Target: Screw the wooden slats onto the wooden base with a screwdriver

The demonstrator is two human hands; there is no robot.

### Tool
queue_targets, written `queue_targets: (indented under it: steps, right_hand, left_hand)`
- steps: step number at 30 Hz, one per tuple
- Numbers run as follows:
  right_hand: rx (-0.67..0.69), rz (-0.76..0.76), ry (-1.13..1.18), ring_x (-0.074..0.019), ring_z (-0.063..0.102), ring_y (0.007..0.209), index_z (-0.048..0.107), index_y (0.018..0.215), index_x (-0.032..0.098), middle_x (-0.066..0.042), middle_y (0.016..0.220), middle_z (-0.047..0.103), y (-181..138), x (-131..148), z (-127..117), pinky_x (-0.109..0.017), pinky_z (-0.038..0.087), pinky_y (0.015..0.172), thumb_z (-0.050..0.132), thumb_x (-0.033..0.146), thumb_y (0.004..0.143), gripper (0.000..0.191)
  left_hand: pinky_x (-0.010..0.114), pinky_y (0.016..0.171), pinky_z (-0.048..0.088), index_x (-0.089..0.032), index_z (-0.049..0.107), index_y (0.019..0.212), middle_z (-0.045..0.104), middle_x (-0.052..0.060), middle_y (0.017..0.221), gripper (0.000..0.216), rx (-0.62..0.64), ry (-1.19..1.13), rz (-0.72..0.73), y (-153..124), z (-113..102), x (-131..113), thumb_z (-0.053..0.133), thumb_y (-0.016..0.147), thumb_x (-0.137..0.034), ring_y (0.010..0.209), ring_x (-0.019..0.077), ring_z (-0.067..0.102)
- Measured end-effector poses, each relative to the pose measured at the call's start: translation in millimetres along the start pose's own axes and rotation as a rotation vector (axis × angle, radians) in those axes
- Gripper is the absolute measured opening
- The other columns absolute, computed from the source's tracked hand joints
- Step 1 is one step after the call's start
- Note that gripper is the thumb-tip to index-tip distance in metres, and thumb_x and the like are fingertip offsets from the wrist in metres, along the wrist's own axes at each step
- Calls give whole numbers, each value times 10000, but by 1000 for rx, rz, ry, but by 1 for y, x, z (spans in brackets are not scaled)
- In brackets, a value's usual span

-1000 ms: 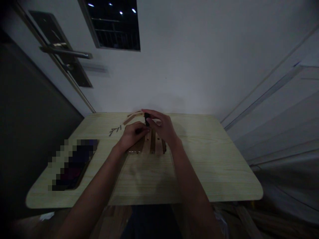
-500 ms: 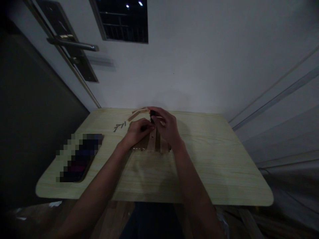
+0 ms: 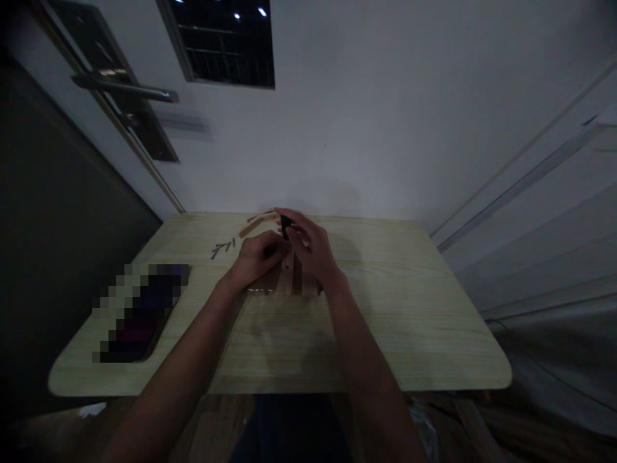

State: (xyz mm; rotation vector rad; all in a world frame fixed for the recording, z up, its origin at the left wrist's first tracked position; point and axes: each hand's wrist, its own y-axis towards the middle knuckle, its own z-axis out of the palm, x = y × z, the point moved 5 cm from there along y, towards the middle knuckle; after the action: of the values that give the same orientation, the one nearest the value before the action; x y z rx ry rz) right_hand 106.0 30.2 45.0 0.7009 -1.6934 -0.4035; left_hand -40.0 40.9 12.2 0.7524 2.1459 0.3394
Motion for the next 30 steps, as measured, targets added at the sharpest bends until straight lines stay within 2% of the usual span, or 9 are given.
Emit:
queue_targets:
  steps: [5, 10, 13, 16, 22, 30]
  right_hand:
    - [-75, 43, 2, -183, 730, 982, 617, 1317, 345, -34, 1242, 710, 1, -5, -1, -321, 632, 787, 603, 426, 972, 354]
    - [-145, 57, -19, -176, 717, 925, 657, 1208, 325, -14, 1106, 726, 2, -11, -3, -291, 618, 709, 691, 400, 904, 315]
    - [-163, 60, -49, -170, 713, 893, 648, 1218, 318, -13, 1087, 718, 2, -13, -5, -279, 610, 685, 706, 406, 891, 344]
    - [-123, 56, -49, -172, 726, 897, 619, 1284, 307, -34, 1122, 720, 1, -11, -5, -287, 619, 709, 627, 432, 946, 361]
    - [-21, 67, -51, -231, 721, 1095, 499, 1440, 318, -68, 1236, 727, -3, -6, -1, -384, 636, 865, 534, 473, 993, 475]
    - [-100, 50, -16, -211, 737, 1006, 538, 1416, 312, -47, 1061, 764, -6, -20, -1, -374, 630, 852, 579, 457, 975, 466]
  left_hand:
    - [338, 867, 541, -178, 683, 1011, 719, 46, 959, 257, -10, -21, -1, -1, -1, 5, 502, 846, -101, 891, 190, 666]
    - [319, 796, 535, -174, 684, 972, 682, 43, 903, 197, -29, 3, 23, 0, 1, 7, 537, 848, -132, 845, 186, 641]
    - [309, 787, 537, -177, 693, 940, 675, 44, 914, 161, -32, 24, 35, 1, 2, 7, 547, 877, -151, 836, 176, 633]
    - [331, 838, 547, -178, 697, 925, 682, 53, 947, 154, -18, 72, 39, 2, 2, 5, 552, 884, -146, 871, 186, 637]
    - [370, 881, 556, -186, 694, 933, 686, 70, 986, 160, -9, 179, 41, 1, 3, 2, 541, 901, -151, 936, 215, 644]
    - [406, 893, 554, -186, 700, 993, 703, 89, 1027, 175, 1, 228, 39, 0, 4, 1, 560, 898, -143, 979, 242, 644]
